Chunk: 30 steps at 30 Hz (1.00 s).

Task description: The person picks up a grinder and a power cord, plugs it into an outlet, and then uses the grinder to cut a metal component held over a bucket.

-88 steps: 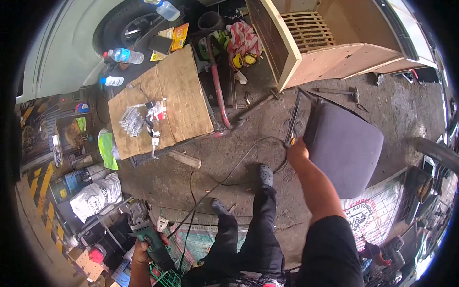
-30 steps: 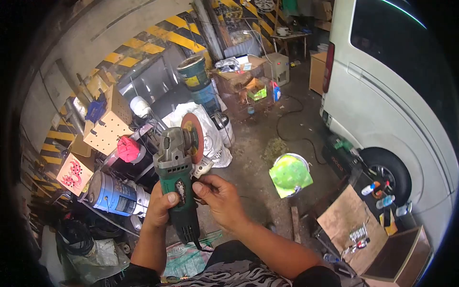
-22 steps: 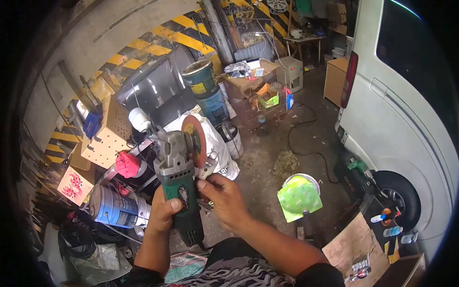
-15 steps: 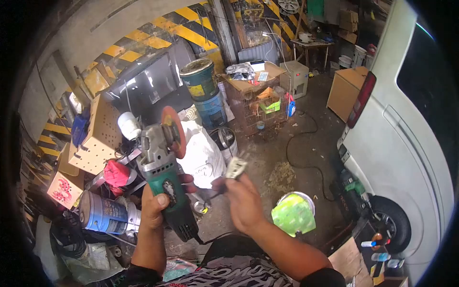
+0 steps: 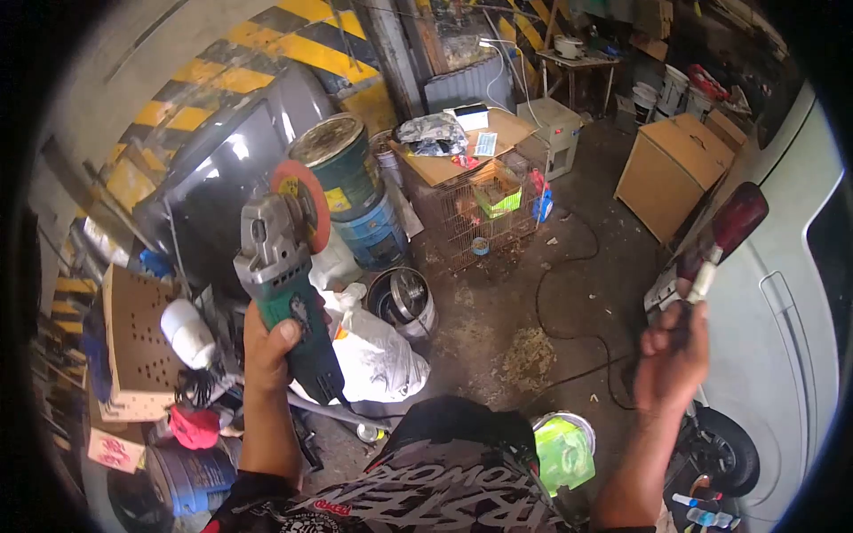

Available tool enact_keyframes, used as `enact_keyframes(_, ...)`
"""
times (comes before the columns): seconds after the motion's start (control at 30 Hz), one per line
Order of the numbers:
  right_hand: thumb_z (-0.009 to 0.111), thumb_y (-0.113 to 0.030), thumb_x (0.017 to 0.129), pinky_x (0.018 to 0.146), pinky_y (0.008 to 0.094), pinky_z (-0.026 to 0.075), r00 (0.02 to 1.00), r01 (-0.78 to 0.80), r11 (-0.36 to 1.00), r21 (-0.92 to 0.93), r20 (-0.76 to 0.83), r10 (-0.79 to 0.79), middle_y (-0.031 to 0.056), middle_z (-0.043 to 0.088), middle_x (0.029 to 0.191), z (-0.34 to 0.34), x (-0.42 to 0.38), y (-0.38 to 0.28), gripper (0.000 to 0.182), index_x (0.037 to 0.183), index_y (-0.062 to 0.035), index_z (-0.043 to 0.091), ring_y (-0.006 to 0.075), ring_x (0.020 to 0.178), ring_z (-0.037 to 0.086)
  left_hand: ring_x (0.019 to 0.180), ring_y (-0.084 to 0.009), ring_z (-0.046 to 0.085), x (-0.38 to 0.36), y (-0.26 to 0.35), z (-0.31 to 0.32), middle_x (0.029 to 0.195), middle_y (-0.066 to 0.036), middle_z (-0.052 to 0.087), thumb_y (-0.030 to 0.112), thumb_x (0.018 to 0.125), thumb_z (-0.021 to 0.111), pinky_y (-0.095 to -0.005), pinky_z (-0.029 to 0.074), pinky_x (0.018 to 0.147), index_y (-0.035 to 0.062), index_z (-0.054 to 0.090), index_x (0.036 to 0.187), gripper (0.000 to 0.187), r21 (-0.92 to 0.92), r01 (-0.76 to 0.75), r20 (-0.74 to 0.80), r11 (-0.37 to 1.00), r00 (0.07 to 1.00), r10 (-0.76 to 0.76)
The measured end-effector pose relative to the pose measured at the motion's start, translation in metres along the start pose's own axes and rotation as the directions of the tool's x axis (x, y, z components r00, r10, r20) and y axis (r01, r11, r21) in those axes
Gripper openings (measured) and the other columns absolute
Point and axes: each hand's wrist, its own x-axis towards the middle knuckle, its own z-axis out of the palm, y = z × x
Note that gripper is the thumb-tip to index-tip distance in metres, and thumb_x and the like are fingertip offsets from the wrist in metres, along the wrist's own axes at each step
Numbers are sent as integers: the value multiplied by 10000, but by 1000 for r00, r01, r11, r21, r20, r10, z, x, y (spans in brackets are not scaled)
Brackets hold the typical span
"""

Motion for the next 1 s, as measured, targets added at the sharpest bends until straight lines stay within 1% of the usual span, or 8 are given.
enact_keyframes(0.2, 488, -303, 1133, 561, 235, 319, 979, 200, 979, 40, -51, -198, -6, 476, 870, -28, 119, -12, 405, 1359, 29, 543, 69, 660, 363, 906, -264, 736, 163, -50, 59, 1116, -191, 699, 471, 818, 808, -402, 619, 806, -48, 547, 1330, 775, 19, -59, 73, 998, 996, 58)
enact_keyframes(0.37, 491, -252, 1138, 595, 242, 367, 932, 337, 941, 35, 130, -339, 13, 527, 920, -74, 280, -14, 379, 1380, 36, 540, 83, 692, 407, 926, -256, 725, 297, -108, 154, 1106, -160, 695, 468, 796, 831, -398, 609, 817, -31, 546, 1345, 795, 94, -141, 16, 986, 990, 140)
enact_keyframes(0.57, 554, -291, 1116, 770, 255, 448, 917, 324, 925, -197, -174, -358, 20, 636, 1072, -59, 469, -60, 410, 1412, -8, 567, 102, 881, 551, 1077, -200, 634, 433, -140, 266, 1218, -100, 666, 265, 801, 880, -360, 502, 983, -4, 531, 1407, 749, 224, -59, -15, 973, 998, 64)
enact_keyframes(0.7, 544, -294, 1122, 876, 290, 448, 886, 448, 877, -173, -43, -461, 47, 618, 1151, -65, 567, -84, 429, 1426, 10, 541, 132, 981, 560, 1156, -241, 639, 522, -172, 312, 1254, -144, 677, 218, 822, 877, -383, 495, 1029, -17, 496, 1426, 752, 455, -154, 34, 877, 987, 156)
enact_keyframes(0.73, 535, -292, 1127, 905, 298, 442, 794, 487, 845, -221, -291, -534, 57, 613, 1171, -27, 584, -72, 421, 1418, 12, 541, 139, 1009, 559, 1162, -246, 640, 544, -183, 323, 1261, -149, 676, 219, 824, 877, -387, 494, 1033, -14, 486, 1435, 763, 472, -140, 48, 870, 990, 133)
enact_keyframes(0.8, 523, -285, 1133, 935, 311, 433, 856, 446, 853, -269, -149, -495, 70, 610, 1192, -45, 625, -57, 398, 1403, 6, 544, 148, 1042, 560, 1174, -256, 641, 587, -205, 344, 1274, -158, 675, 220, 827, 877, -395, 493, 1041, -8, 465, 1454, 783, 516, -109, 71, 850, 994, 84)
enact_keyframes(0.93, 543, -293, 1117, 722, 249, 368, 939, 304, 920, -246, 241, -246, 4, 527, 985, -84, 730, -6, 462, 1469, 5, 504, 78, 815, 439, 1205, -343, 651, 677, -276, 376, 1259, -235, 667, 221, 822, 890, -427, 483, 1061, -10, 439, 1467, 820, 682, -86, 93, 726, 995, 30)
enact_keyframes(1.0, 552, -275, 1113, 642, 239, 319, 961, 277, 910, -307, 94, -261, -30, 466, 895, -69, 776, 43, 418, 1426, 1, 528, 63, 741, 379, 1207, -454, 625, 728, -345, 379, 1260, -287, 643, 200, 821, 876, -476, 486, 1046, -15, 458, 1453, 788, 732, -148, 122, 665, 989, 86)
